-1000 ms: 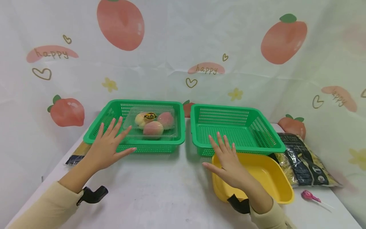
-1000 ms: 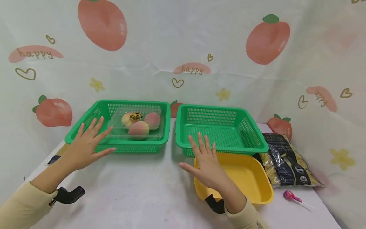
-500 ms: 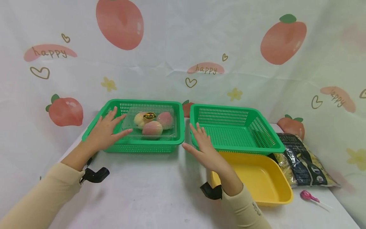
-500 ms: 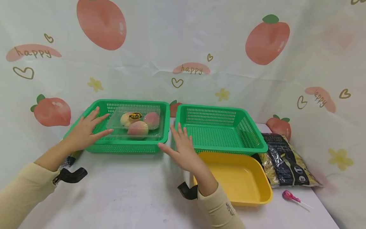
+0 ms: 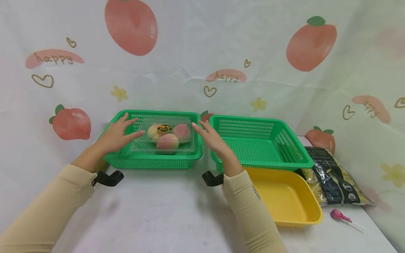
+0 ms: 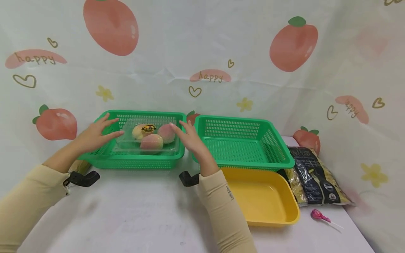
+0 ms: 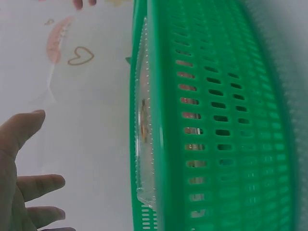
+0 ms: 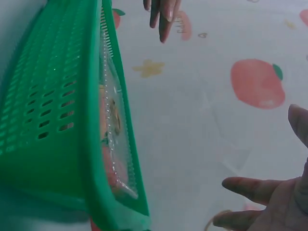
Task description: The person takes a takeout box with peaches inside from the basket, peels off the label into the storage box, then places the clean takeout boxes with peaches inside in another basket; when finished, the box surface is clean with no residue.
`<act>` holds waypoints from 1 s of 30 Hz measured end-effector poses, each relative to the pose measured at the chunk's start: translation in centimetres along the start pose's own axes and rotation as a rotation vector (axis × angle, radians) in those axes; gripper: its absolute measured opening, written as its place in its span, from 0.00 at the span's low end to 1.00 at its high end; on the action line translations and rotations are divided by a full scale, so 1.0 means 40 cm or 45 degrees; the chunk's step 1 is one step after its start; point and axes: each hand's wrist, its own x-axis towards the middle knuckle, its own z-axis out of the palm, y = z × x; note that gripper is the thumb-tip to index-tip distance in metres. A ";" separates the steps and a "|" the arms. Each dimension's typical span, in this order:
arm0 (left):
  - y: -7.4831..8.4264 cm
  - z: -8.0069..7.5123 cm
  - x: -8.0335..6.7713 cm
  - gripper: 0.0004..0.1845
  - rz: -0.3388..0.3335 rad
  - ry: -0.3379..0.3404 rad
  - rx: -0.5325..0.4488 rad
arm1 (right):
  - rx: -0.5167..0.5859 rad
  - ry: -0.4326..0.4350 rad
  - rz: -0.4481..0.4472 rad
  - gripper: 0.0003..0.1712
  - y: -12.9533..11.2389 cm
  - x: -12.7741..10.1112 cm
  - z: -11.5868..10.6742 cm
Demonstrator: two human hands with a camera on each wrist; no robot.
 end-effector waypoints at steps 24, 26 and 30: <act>0.016 -0.042 0.013 0.40 -0.083 -0.008 -0.125 | 0.393 0.187 0.225 0.35 0.055 0.226 0.023; 0.016 -0.046 0.017 0.39 -0.090 -0.013 -0.135 | 0.381 0.186 0.246 0.33 0.067 0.233 0.026; 0.016 -0.056 0.022 0.38 -0.095 -0.025 -0.159 | 0.329 0.182 0.206 0.30 0.086 0.245 0.038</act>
